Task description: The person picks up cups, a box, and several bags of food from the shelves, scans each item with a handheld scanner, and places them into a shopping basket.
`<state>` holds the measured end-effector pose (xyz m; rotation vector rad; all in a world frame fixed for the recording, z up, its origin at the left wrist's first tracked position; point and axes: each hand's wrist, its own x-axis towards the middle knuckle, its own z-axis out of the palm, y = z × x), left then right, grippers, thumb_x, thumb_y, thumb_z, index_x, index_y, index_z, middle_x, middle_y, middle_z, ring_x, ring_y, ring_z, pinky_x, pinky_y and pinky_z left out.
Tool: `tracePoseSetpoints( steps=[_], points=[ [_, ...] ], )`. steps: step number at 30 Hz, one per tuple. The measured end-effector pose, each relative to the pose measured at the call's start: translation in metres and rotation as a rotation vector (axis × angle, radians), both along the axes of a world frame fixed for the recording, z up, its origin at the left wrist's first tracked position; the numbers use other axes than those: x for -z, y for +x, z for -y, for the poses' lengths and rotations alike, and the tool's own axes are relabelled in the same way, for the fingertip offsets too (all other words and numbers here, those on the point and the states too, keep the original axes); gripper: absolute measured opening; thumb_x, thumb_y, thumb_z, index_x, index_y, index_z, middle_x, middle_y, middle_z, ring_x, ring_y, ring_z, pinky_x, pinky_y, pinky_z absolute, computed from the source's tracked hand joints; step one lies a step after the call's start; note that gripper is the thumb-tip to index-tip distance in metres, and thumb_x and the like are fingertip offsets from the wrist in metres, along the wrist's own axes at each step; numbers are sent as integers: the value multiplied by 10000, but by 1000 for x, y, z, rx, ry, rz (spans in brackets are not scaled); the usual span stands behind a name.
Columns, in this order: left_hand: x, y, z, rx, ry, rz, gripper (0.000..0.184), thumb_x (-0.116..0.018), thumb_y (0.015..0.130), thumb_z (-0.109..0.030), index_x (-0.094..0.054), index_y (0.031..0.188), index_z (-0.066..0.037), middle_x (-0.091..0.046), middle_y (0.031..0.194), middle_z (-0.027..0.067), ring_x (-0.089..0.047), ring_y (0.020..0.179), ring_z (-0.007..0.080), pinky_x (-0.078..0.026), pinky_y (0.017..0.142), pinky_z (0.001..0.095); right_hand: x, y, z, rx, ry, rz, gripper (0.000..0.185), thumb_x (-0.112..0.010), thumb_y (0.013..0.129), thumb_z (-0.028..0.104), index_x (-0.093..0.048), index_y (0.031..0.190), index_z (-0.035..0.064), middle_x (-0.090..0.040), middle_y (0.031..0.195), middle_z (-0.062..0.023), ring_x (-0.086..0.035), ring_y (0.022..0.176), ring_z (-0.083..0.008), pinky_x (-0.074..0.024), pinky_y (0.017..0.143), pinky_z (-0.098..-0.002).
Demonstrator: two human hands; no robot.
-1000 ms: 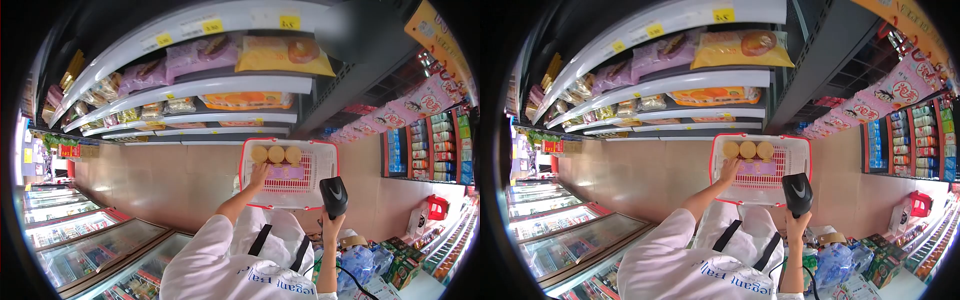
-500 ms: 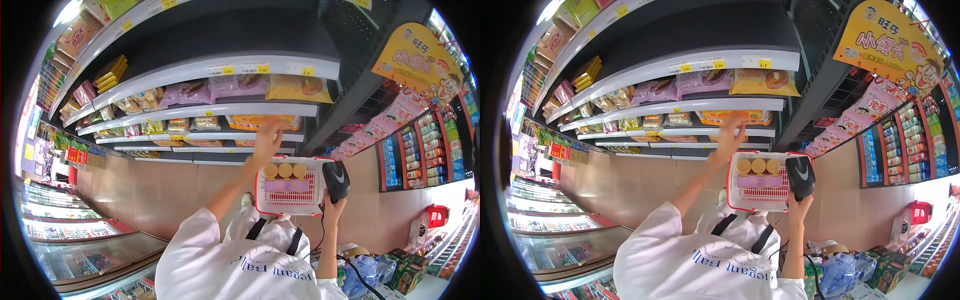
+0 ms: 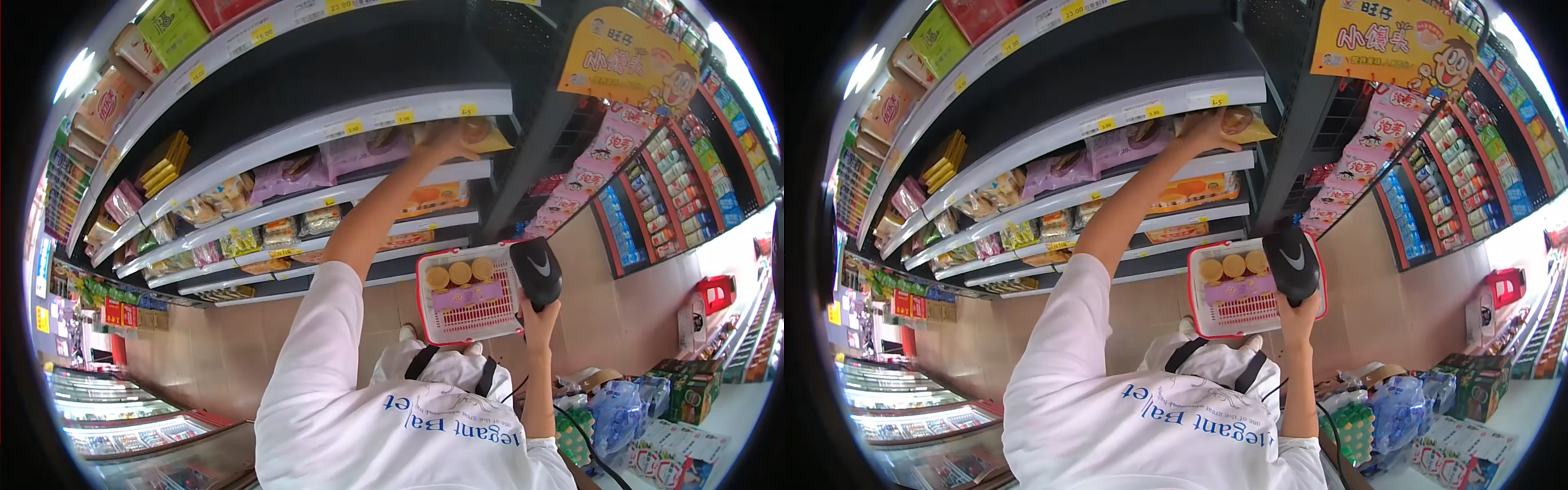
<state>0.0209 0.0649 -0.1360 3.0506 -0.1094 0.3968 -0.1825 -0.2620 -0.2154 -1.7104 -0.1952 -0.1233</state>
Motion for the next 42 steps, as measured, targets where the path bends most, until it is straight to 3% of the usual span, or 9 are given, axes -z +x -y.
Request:
tracePoseSetpoints(
  steps=[11, 13, 14, 16, 19, 27, 29, 36, 42],
  points=[
    [-32, -96, 40, 137, -495, 155, 709, -643, 786, -502, -422, 1317, -87, -615, 1133, 158, -599, 1047, 312, -476, 889, 408, -47, -13, 10, 30, 216, -125, 21, -585, 820, -18, -576, 839, -23, -519, 601, -8, -451, 463, -73, -336, 441, -228],
    [-13, -121, 54, 309, -1439, 52, 596, -607, 851, -432, -450, 1259, -27, -573, 1192, 142, -570, 1097, 266, -452, 925, 381, -59, -11, 12, 33, 276, -117, 29, -608, 821, -6, -589, 804, -19, -513, 579, 9, -457, 478, -59, -340, 450, -223],
    [-5, -134, 60, 303, -1439, 52, 596, -607, 851, -432, -450, 1259, -27, -573, 1192, 142, -570, 1097, 266, -452, 925, 381, -65, -10, 14, 13, 240, -110, 31, -611, 826, 1, -587, 822, -19, -517, 588, 5, -456, 472, -64, -337, 447, -225],
    [12, -158, 71, 107, -2402, -223, 484, -569, 909, -284, -417, 1293, -29, -554, 1209, 93, -556, 1108, 233, -452, 943, 380, -67, -8, 15, -7, 283, -95, 30, -608, 828, 0, -587, 837, -20, -520, 593, 4, -457, 473, -64, -334, 446, -225],
    [44, -185, 83, 200, -2760, -239, 504, -605, 881, -177, -392, 1319, -46, -538, 1226, 85, -539, 1132, 232, -453, 958, 379, -77, -7, 15, -50, 295, -99, 40, -607, 830, -1, -588, 859, -21, -530, 610, 0, -459, 474, -62, -337, 449, -223],
    [65, -237, 103, -4, -2215, -169, 463, -575, 885, -190, -416, 1306, -80, -510, 1285, 109, -530, 1160, 219, -449, 968, 371, -83, 14, 50, -492, -152, 138, 291, -695, 737, 8, -552, 989, -15, -575, 738, -69, -529, 530, -150, -433, 530, -260],
    [65, -241, 95, -59, -2135, -199, 429, -556, 893, -197, -438, 1284, -66, -530, 1260, 111, -551, 1133, 213, -458, 955, 347, -120, 13, 43, -545, -349, 267, 281, -705, 626, 0, -580, 874, -48, -622, 754, -179, -578, 638, -331, -476, 621, -351],
    [33, -255, 93, -252, -2027, -208, 429, -450, 938, -277, -462, 1273, -10, -600, 1131, 90, -603, 1008, 167, -470, 906, 292, -111, 31, 51, -748, -476, 112, 341, -711, 611, 12, -573, 918, -42, -600, 738, -170, -569, 631, -302, -472, 645, -336],
    [78, -250, 80, -110, -1837, -231, 654, -482, 915, -408, -304, 1423, -36, -445, 1350, 107, -462, 1174, 172, -386, 974, 283, -111, 33, 54, -809, -460, 201, 313, -663, 623, 10, -570, 915, -53, -599, 742, -193, -511, 599, -315, -464, 629, -330]
  ],
)
